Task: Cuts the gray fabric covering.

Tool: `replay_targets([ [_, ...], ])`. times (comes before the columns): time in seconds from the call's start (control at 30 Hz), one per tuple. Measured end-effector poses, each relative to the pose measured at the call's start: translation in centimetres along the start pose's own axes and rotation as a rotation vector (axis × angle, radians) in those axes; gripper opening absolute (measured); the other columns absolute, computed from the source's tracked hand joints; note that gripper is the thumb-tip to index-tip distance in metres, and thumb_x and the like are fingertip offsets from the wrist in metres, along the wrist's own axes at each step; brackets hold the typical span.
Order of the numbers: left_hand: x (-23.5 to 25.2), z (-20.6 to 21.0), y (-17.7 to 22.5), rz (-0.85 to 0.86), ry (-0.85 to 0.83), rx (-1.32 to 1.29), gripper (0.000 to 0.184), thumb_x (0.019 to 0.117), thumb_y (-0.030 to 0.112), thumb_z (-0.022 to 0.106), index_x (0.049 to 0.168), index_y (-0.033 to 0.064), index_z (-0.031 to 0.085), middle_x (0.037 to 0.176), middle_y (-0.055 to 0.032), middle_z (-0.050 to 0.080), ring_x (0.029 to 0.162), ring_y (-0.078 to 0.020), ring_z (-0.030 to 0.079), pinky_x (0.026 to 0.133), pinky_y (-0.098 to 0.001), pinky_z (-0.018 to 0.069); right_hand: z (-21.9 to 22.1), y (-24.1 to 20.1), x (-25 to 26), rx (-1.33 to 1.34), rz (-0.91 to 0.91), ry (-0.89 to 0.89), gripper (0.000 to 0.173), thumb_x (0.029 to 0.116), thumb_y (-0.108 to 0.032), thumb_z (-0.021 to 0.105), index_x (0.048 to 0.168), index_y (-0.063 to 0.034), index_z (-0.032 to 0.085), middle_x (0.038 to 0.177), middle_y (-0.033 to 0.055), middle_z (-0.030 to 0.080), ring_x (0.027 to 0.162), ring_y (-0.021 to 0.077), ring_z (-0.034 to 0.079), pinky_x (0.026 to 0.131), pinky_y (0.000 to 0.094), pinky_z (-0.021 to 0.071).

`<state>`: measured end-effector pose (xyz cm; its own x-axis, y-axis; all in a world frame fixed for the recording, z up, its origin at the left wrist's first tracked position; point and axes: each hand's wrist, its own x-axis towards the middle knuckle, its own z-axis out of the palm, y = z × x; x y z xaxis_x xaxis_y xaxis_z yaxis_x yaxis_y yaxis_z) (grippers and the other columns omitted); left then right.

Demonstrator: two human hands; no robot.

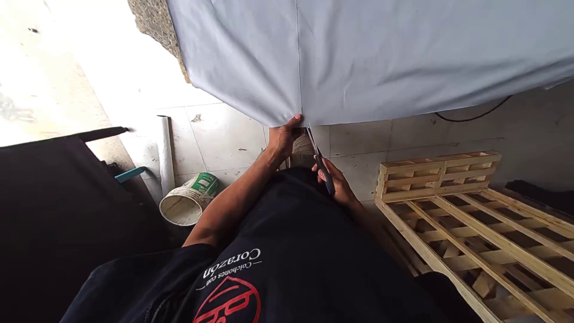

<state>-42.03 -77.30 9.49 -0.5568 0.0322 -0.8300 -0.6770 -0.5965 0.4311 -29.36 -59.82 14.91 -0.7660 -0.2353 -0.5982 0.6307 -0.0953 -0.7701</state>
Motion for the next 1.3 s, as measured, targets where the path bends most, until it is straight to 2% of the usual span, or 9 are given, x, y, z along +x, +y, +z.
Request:
replay_targets([
  [0.13,-1.3,0.2,1.0,0.003,0.005,0.066,0.027,0.0962,0.007,0.071,0.120,0.0039,0.059,0.095,-0.0098,0.072,0.076,-0.0177,0.071,0.073,-0.0328,0.0623,1.6,-0.4,0.4,0.066,-0.098,-0.042,0.053,0.1032,-0.014,0.043,0.149,0.0124,0.033,0.117,0.0050,0.059,0.089,0.0048,0.058,0.079,0.0217,0.0518],
  [0.27,-2.0,0.1,1.4,0.034,-0.022,0.099,0.026,0.0972,0.006,0.069,0.121,0.0030,0.059,0.096,-0.0101,0.072,0.079,-0.0182,0.072,0.077,-0.0343,0.0633,3.9,-0.5,2.5,0.226,-0.091,-0.004,0.050,0.1049,-0.012,0.042,0.150,0.0071,0.032,0.114,0.0051,0.059,0.087,0.0090,0.061,0.077,0.0266,0.0565],
  [0.33,-2.4,0.2,1.7,0.045,-0.021,0.103,0.024,0.0969,0.005,0.069,0.119,0.0030,0.060,0.096,-0.0095,0.072,0.078,-0.0173,0.071,0.076,-0.0335,0.0631,4.6,-0.1,3.0,0.261,-0.108,0.021,0.051,0.1042,-0.008,0.042,0.151,0.0080,0.031,0.112,0.0053,0.059,0.086,0.0089,0.062,0.077,0.0269,0.0566],
  [0.6,-2.7,-0.2,1.5,0.063,-0.034,0.095,0.027,0.0960,0.003,0.070,0.120,0.0048,0.057,0.096,-0.0085,0.072,0.079,-0.0184,0.072,0.078,-0.0356,0.0635,4.8,0.6,3.0,0.195,-0.093,0.053,0.054,0.1024,-0.005,0.047,0.152,0.0090,0.031,0.115,0.0075,0.062,0.084,0.0090,0.063,0.076,0.0268,0.0571],
  [0.73,-2.6,-0.4,1.4,0.077,-0.052,0.092,0.028,0.0948,0.001,0.071,0.119,0.0047,0.058,0.097,-0.0091,0.072,0.080,-0.0195,0.073,0.079,-0.0368,0.0642,4.9,1.0,2.6,0.141,-0.110,0.081,0.053,0.0989,0.002,0.048,0.150,0.0113,0.035,0.113,0.0106,0.064,0.078,0.0103,0.063,0.069,0.0259,0.0576],
  [0.83,-2.4,-0.6,1.3,0.090,-0.079,0.099,0.023,0.0954,0.000,0.070,0.115,0.0039,0.059,0.093,-0.0088,0.072,0.078,-0.0185,0.072,0.078,-0.0354,0.0638,4.9,0.4,3.1,0.125,-0.105,0.106,0.052,0.1009,-0.001,0.047,0.150,0.0115,0.036,0.113,0.0097,0.064,0.079,0.0091,0.063,0.070,0.0248,0.0568],
  [0.93,-2.1,-0.9,1.2,0.102,-0.082,0.120,0.018,0.0950,0.001,0.070,0.111,0.0035,0.062,0.089,-0.0083,0.072,0.075,-0.0165,0.071,0.074,-0.0333,0.0629,4.9,-0.1,4.3,0.122,-0.113,0.125,0.049,0.1026,-0.005,0.047,0.150,0.0088,0.039,0.107,0.0067,0.065,0.080,0.0074,0.062,0.073,0.0242,0.0557],
  [1.13,-1.6,-1.5,1.5,0.111,-0.090,0.176,0.020,0.0932,0.001,0.073,0.109,0.0032,0.062,0.084,-0.0081,0.071,0.067,-0.0155,0.067,0.070,-0.0330,0.0614,4.9,0.1,4.4,0.108,-0.117,0.131,0.049,0.0997,0.001,0.051,0.147,0.0121,0.041,0.109,0.0102,0.066,0.074,0.0108,0.064,0.066,0.0254,0.0580],
  [1.3,-1.3,-2.3,1.6,0.129,-0.128,0.232,0.019,0.0920,0.001,0.074,0.107,0.0031,0.063,0.083,-0.0075,0.071,0.068,-0.0153,0.067,0.071,-0.0330,0.0611,4.9,-1.0,6.5,0.126,-0.160,0.147,0.050,0.1033,-0.008,0.050,0.150,0.0077,0.042,0.105,0.0060,0.064,0.081,0.0071,0.061,0.075,0.0243,0.0552],
])
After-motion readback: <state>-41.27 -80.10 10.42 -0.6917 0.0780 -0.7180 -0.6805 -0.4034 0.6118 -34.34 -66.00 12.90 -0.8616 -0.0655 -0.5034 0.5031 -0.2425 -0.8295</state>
